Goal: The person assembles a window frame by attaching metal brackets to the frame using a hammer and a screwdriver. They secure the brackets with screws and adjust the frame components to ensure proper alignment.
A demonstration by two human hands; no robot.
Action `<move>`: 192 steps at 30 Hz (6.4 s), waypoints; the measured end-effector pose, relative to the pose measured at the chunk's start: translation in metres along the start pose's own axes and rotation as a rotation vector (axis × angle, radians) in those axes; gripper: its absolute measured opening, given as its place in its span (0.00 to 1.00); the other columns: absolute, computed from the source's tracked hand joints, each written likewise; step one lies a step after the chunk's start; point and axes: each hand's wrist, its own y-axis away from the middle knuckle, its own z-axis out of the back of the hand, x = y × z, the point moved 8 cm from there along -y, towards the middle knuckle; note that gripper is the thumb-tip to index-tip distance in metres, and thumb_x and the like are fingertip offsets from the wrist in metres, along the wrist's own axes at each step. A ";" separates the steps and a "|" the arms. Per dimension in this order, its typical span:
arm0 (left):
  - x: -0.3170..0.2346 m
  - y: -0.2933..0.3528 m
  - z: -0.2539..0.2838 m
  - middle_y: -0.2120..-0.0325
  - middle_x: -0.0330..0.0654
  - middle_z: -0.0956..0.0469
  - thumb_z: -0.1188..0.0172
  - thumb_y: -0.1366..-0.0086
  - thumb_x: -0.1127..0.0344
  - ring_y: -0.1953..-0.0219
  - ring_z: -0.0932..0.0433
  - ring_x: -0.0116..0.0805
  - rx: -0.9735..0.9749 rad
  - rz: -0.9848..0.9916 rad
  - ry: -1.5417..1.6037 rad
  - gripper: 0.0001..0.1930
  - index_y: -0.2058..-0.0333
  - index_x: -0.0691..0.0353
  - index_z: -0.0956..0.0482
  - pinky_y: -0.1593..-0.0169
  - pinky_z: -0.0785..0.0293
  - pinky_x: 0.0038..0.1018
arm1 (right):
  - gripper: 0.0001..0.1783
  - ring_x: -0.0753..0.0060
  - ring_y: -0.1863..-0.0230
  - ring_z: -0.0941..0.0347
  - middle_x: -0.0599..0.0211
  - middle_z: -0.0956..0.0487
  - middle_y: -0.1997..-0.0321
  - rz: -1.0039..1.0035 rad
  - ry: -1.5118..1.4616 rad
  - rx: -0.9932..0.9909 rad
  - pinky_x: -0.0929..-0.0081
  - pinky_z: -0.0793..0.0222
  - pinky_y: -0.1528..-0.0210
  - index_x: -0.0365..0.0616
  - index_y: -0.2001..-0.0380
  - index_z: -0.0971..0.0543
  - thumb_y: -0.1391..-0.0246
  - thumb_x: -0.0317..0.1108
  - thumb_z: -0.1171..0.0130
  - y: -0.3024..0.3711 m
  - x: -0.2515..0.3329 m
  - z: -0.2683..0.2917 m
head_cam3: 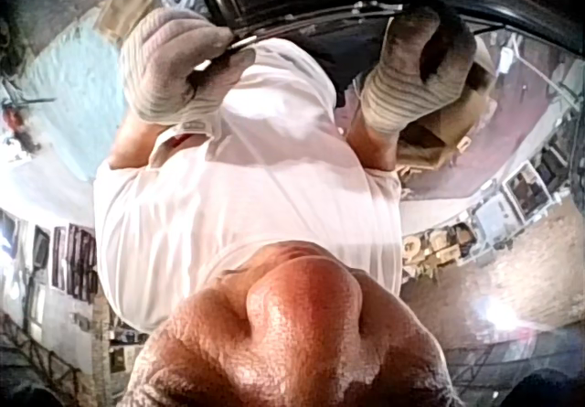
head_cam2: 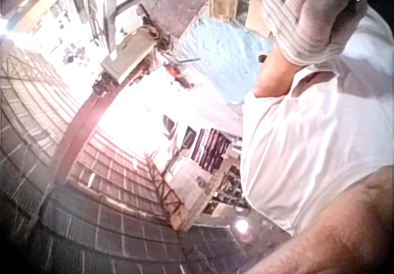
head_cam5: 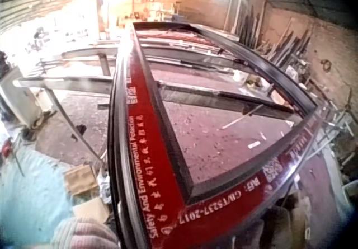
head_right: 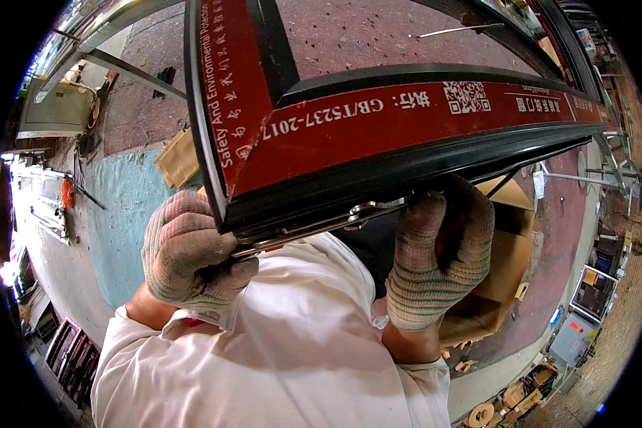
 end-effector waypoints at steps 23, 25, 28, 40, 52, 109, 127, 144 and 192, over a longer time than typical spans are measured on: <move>0.005 0.004 0.000 0.76 0.35 0.25 0.25 0.52 0.70 0.75 0.25 0.35 -0.090 0.020 0.065 0.19 0.65 0.58 0.27 0.70 0.27 0.32 | 0.15 0.75 0.61 0.27 0.66 0.19 0.62 0.201 0.140 0.045 0.78 0.31 0.54 0.37 0.56 0.21 0.38 0.39 0.38 -0.008 0.019 -0.005; 0.003 0.005 0.001 0.76 0.35 0.25 0.25 0.52 0.70 0.75 0.25 0.35 -0.085 0.006 0.029 0.19 0.65 0.58 0.26 0.70 0.27 0.32 | 0.15 0.76 0.62 0.27 0.67 0.19 0.62 0.183 0.108 0.042 0.78 0.31 0.54 0.37 0.56 0.21 0.38 0.39 0.38 -0.007 0.018 -0.005; -0.001 0.001 0.003 0.76 0.34 0.25 0.25 0.53 0.69 0.75 0.25 0.36 -0.036 0.002 -0.062 0.17 0.68 0.58 0.25 0.71 0.27 0.32 | 0.15 0.77 0.61 0.27 0.67 0.19 0.62 0.142 0.079 0.040 0.78 0.32 0.54 0.37 0.56 0.21 0.38 0.39 0.39 -0.006 0.019 -0.005; 0.006 0.002 -0.001 0.75 0.33 0.25 0.22 0.58 0.64 0.73 0.24 0.36 -0.003 0.062 -0.018 0.16 0.74 0.55 0.23 0.69 0.28 0.32 | 0.12 0.70 0.59 0.27 0.62 0.20 0.60 0.234 0.208 -0.003 0.73 0.32 0.50 0.35 0.57 0.22 0.37 0.34 0.41 -0.007 0.026 0.001; 0.005 -0.001 -0.001 0.76 0.33 0.25 0.23 0.57 0.65 0.72 0.24 0.37 0.019 0.020 -0.043 0.16 0.72 0.55 0.22 0.69 0.28 0.33 | 0.13 0.69 0.63 0.28 0.62 0.21 0.64 0.292 0.301 0.008 0.73 0.33 0.54 0.35 0.58 0.22 0.35 0.36 0.45 -0.005 0.032 0.001; 0.008 0.008 -0.005 0.75 0.32 0.22 0.24 0.55 0.62 0.73 0.23 0.35 -0.057 0.022 0.011 0.14 0.70 0.54 0.17 0.70 0.29 0.32 | 0.12 0.71 0.63 0.26 0.63 0.19 0.63 0.384 0.365 -0.009 0.74 0.29 0.55 0.36 0.56 0.21 0.35 0.34 0.45 -0.001 0.029 -0.002; 0.011 0.017 -0.005 0.75 0.31 0.22 0.24 0.53 0.63 0.73 0.23 0.33 -0.194 0.063 0.124 0.11 0.69 0.54 0.15 0.70 0.29 0.30 | 0.17 0.73 0.62 0.28 0.63 0.21 0.61 0.372 0.387 -0.062 0.77 0.32 0.56 0.34 0.55 0.22 0.33 0.39 0.46 0.001 0.028 -0.001; 0.015 0.027 0.000 0.76 0.32 0.24 0.26 0.58 0.68 0.72 0.25 0.32 -0.260 -0.035 0.187 0.15 0.68 0.60 0.15 0.68 0.31 0.29 | 0.17 0.71 0.61 0.28 0.59 0.21 0.58 0.198 0.258 -0.074 0.75 0.30 0.55 0.34 0.54 0.23 0.32 0.39 0.48 0.001 0.008 0.008; 0.043 -0.149 -0.056 0.59 0.36 0.23 0.50 0.36 0.50 0.54 0.25 0.34 -0.546 -0.322 0.561 0.16 0.59 0.51 0.19 0.38 0.39 0.41 | 0.20 0.66 0.69 0.29 0.57 0.21 0.69 0.537 0.263 -0.279 0.65 0.30 0.65 0.31 0.66 0.23 0.41 0.42 0.35 -0.029 -0.031 0.083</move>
